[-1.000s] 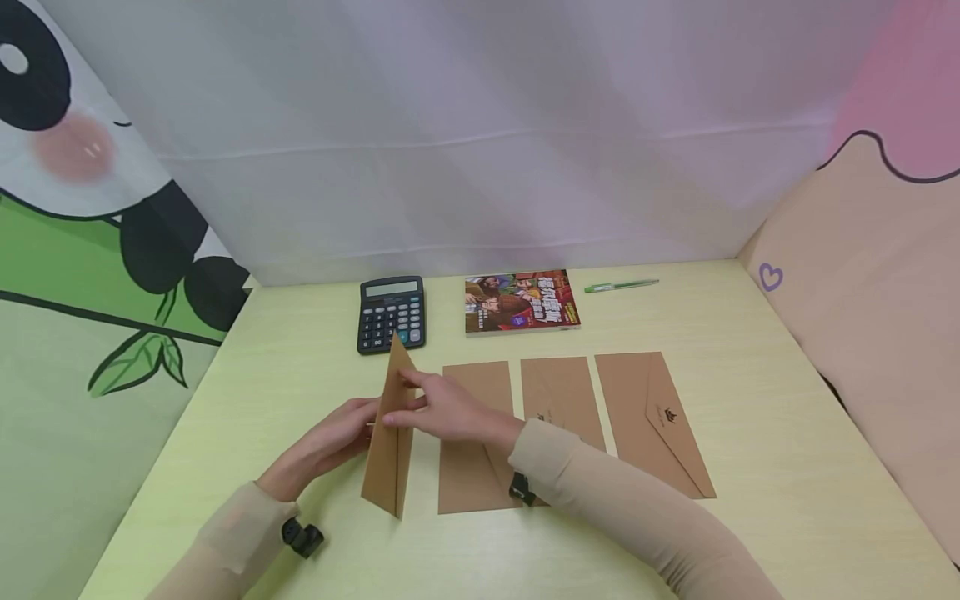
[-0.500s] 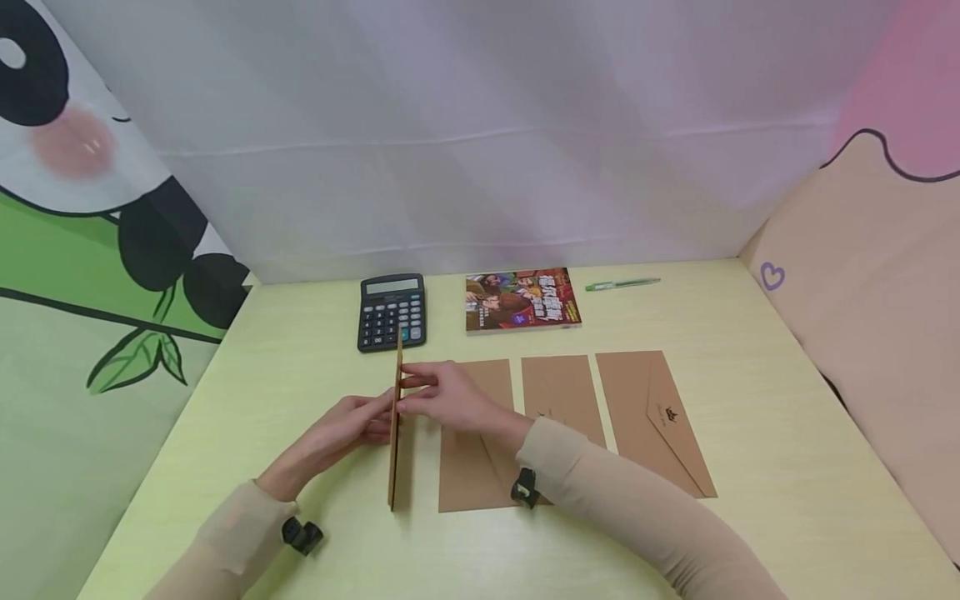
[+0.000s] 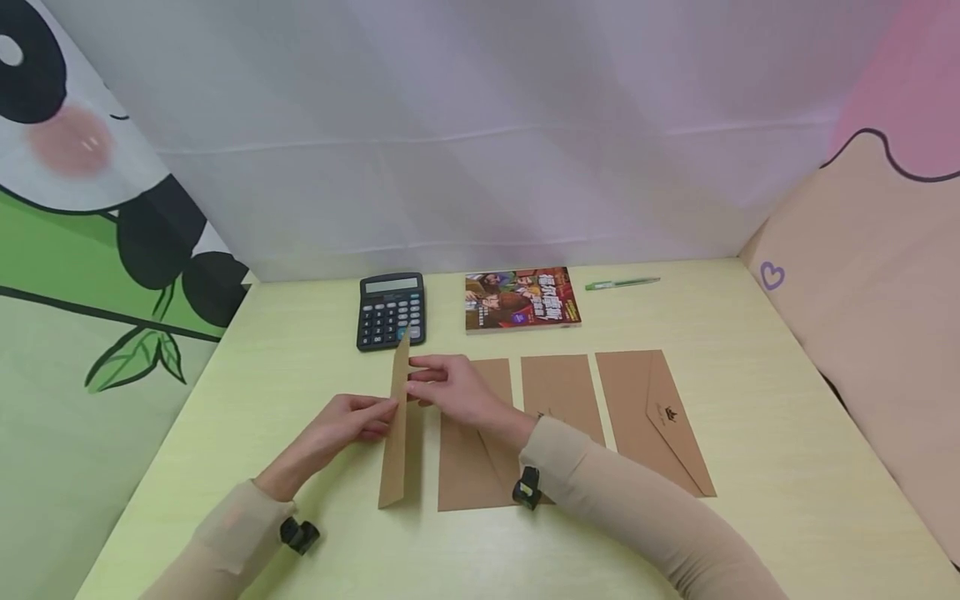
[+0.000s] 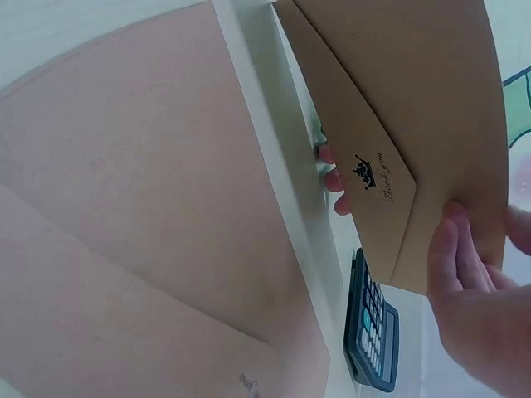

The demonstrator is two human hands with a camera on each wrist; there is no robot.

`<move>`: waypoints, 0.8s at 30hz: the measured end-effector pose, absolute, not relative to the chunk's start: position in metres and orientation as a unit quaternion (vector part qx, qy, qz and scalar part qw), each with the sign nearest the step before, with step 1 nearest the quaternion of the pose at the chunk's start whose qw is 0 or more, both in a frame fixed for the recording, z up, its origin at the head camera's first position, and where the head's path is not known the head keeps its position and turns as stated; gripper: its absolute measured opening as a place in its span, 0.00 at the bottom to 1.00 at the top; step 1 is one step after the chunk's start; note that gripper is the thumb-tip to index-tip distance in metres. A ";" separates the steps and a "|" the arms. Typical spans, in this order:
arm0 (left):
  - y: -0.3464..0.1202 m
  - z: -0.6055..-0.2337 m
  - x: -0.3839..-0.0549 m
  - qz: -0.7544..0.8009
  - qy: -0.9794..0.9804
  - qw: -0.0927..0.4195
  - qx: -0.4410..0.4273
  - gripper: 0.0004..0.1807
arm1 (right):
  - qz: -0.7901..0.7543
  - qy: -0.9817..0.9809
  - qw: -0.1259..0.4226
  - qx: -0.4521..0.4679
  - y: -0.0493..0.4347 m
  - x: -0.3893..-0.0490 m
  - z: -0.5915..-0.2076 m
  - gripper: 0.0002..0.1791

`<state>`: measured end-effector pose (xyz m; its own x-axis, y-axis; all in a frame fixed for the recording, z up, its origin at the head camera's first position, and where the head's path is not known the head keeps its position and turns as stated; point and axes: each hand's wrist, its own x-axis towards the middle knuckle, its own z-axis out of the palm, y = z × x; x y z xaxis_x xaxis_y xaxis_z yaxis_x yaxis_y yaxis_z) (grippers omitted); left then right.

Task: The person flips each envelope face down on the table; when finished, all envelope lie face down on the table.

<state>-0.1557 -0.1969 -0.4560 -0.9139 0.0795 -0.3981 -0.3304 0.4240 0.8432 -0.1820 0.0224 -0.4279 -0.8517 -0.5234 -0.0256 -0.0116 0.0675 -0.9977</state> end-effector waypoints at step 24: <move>-0.218 -0.452 -0.151 0.409 0.900 0.121 -0.091 0.26 | -0.564 0.797 0.177 -0.125 0.022 -0.187 -0.448 0.27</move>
<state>-0.1514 -0.2183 -0.4519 -0.9540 -0.0657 -0.2926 -0.2635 0.6494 0.7134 -0.1867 0.0220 -0.4481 -0.9062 -0.3987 -0.1405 -0.0004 0.3330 -0.9429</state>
